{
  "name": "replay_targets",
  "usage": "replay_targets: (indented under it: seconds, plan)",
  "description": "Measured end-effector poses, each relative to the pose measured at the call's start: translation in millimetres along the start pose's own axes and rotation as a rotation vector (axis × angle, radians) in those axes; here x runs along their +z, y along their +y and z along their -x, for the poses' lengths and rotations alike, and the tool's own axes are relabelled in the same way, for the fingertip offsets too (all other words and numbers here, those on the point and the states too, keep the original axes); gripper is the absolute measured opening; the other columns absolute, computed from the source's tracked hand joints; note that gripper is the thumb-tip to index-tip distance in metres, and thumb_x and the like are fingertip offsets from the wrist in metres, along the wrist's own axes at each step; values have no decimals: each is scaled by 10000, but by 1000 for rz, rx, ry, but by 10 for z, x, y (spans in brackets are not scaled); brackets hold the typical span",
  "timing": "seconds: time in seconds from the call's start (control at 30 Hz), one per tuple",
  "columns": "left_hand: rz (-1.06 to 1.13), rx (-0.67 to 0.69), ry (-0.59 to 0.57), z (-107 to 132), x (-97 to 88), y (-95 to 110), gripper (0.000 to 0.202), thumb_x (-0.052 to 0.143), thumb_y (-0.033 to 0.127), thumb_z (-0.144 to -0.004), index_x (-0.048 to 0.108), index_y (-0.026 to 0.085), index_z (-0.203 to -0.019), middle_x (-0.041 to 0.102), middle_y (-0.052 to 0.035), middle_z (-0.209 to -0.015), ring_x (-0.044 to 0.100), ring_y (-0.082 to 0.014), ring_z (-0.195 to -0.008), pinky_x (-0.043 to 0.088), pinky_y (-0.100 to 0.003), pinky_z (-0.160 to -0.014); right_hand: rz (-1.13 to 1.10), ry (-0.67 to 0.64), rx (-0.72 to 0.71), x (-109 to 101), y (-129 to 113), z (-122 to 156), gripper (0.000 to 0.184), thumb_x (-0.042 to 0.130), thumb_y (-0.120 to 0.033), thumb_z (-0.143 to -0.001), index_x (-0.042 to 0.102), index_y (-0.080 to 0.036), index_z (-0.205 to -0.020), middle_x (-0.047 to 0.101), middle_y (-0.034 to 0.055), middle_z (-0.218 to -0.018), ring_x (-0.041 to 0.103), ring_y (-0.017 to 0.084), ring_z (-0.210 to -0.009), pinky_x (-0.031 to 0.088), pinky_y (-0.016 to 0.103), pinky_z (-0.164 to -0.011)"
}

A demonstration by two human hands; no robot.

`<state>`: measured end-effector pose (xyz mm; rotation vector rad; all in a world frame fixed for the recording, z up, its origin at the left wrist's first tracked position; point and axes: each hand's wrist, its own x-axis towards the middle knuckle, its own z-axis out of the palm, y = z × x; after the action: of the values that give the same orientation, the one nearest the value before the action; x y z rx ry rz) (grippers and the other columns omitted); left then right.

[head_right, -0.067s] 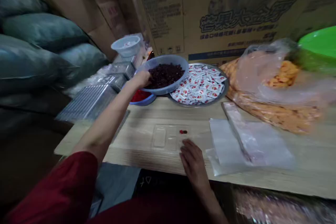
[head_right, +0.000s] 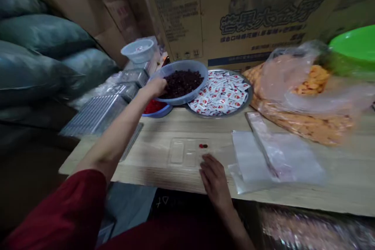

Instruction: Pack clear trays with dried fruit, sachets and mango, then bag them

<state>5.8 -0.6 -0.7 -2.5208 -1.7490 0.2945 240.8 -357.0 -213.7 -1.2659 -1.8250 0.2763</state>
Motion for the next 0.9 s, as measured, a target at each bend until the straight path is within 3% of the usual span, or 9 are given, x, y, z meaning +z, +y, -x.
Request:
replay_targets:
  seconds: [0.1, 0.2, 0.33, 0.43, 0.57, 0.63, 0.7, 0.77, 0.9]
  plan:
    - [-47, -44, 72, 21, 9, 47, 359, 585, 171, -849, 714, 99, -1177, 704, -226, -1162, 647, -366, -1163, 481, -431, -1002, -2, 10, 23, -5, -18, -12, 298, 623, -157, -971, 641, -231, -1259, 620, 111, -1400, 525, 292, -1373, 535, 547, -1064]
    - [61, -84, 176, 67, 59, 27, 240, 594, 233, -873, 733, 133, -1041, 725, -183, -1044, 664, -345, -1079, 490, -421, -957, -13, 36, 33, 12, -3, -12, 275, 621, -171, -972, 667, -245, -1232, 638, 98, -1386, 554, 292, -1351, 542, 548, -1059]
    - [421, -56, 380, 8, 161, -63, 145, 629, 297, -888, 686, 165, -872, 696, -88, -810, 661, -247, -862, 515, -368, -867, -35, 45, 35, 23, 15, -17, 244, 630, -180, -964, 695, -255, -1187, 653, 87, -1370, 572, 293, -1334, 550, 544, -1046]
    - [786, -39, 482, -30, 191, -82, 195, 629, 349, -916, 621, 175, -828, 628, -24, -684, 629, -177, -675, 532, -326, -757, -62, 58, 37, -6, -16, -25, 283, 644, -177, -955, 683, -258, -1224, 643, 97, -1377, 564, 291, -1341, 540, 545, -1060]
    - [1135, 52, 731, 353, 143, 209, 315, 629, 514, -939, 606, 199, -942, 640, -12, -797, 628, -131, -654, 522, -280, -700, -120, 136, 60, -68, -78, -24, 392, 694, -183, -921, 646, -279, -1299, 614, 111, -1393, 536, 297, -1364, 526, 555, -1074]
    - [1170, 190, 693, 759, 170, 527, 304, 576, 511, -976, 622, 211, -986, 659, -14, -830, 629, -133, -665, 523, -282, -688, -132, 191, 96, -91, -100, -23, 389, 696, -179, -913, 653, -283, -1286, 617, 113, -1367, 544, 301, -1346, 531, 558, -1058]
    - [1085, 377, 503, 1191, 318, 912, 273, 571, 462, -988, 653, 207, -935, 657, -11, -781, 635, -151, -689, 535, -300, -704, -135, 231, 134, -106, -116, -28, 346, 669, -162, -923, 670, -275, -1250, 631, 115, -1321, 566, 295, -1309, 541, 551, -1035]
    - [914, 526, 320, 1515, 592, 1287, 211, 588, 374, -988, 687, 201, -918, 686, -34, -851, 648, -188, -845, 539, -342, -815, -137, 237, 148, -114, -126, -40, 313, 639, -142, -935, 680, -265, -1220, 643, 114, -1280, 578, 286, -1282, 543, 541, -1025]
    - [710, 640, 234, 1668, 1184, 1744, 210, 602, 323, -982, 718, 175, -888, 678, -94, -991, 598, -239, -1034, 495, -395, -950, -120, 216, 133, -125, -131, -64, 300, 608, -122, -945, 685, -257, -1201, 648, 113, -1260, 584, 276, -1260, 534, 527, -1029]
